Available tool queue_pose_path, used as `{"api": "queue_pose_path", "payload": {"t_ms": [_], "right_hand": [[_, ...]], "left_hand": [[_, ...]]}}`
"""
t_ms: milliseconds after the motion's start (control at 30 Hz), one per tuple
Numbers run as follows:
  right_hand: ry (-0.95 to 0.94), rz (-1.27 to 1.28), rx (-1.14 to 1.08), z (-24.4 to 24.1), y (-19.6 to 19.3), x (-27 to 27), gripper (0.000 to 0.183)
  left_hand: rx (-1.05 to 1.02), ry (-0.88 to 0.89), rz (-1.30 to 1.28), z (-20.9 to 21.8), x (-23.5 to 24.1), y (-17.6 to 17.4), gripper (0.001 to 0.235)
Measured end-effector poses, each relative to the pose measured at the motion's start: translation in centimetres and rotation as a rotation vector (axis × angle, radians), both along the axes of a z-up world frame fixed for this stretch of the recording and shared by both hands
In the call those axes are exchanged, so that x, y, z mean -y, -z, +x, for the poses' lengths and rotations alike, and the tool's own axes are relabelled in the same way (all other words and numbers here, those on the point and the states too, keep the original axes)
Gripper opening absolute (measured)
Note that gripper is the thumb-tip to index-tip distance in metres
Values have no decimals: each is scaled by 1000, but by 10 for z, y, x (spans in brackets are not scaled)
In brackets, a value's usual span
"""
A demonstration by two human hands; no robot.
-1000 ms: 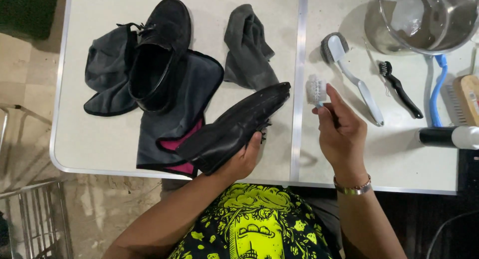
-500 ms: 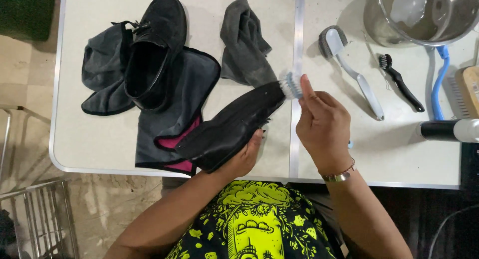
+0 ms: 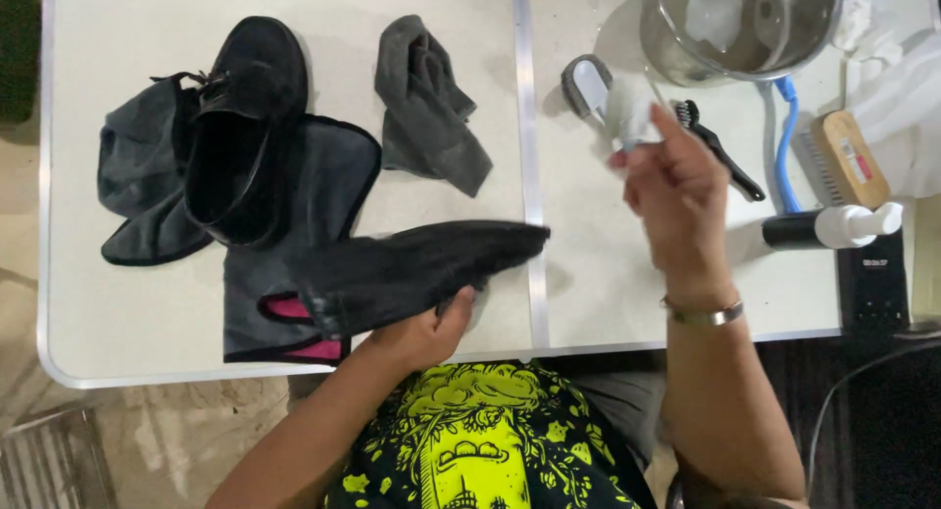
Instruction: The person cleans a black shoe using a brush and a cloth. They scrub the shoe with the brush, dip it in water, and then wipe the shoe with a cloth. The person handles the shoe, brush, and cloth on a white table.
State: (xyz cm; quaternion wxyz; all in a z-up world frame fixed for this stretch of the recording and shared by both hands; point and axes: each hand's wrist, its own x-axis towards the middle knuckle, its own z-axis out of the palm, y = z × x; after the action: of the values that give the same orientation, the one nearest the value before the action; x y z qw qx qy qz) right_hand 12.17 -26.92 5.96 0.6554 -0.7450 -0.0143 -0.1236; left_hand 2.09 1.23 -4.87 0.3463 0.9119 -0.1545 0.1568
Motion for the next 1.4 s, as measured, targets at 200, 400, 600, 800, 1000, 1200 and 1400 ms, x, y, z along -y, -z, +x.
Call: {"api": "queue_pose_path", "payload": {"t_ms": [200, 400, 600, 800, 1000, 1200, 1400], "right_hand": [[301, -271, -233, 54, -77, 57, 20], [263, -292, -349, 114, -58, 100, 15], [346, -220, -380, 114, -68, 92, 19], [428, -32, 92, 106, -68, 116, 30], [591, -771, 47, 127, -32, 167, 69], [217, -1363, 358, 193, 37, 200, 20], [300, -1276, 146, 210, 37, 180, 26]], "left_hand": [[-735, 487, 125, 37, -16, -109, 49], [-905, 310, 274, 67, -17, -110, 82], [-760, 127, -231, 58, -19, -110, 37], [-904, -163, -364, 40, -20, -108, 29], [-810, 68, -808, 33, -29, -57, 15], [-635, 107, -659, 46, -30, -43, 44], [-664, 60, -658, 51, -27, -52, 39]]}}
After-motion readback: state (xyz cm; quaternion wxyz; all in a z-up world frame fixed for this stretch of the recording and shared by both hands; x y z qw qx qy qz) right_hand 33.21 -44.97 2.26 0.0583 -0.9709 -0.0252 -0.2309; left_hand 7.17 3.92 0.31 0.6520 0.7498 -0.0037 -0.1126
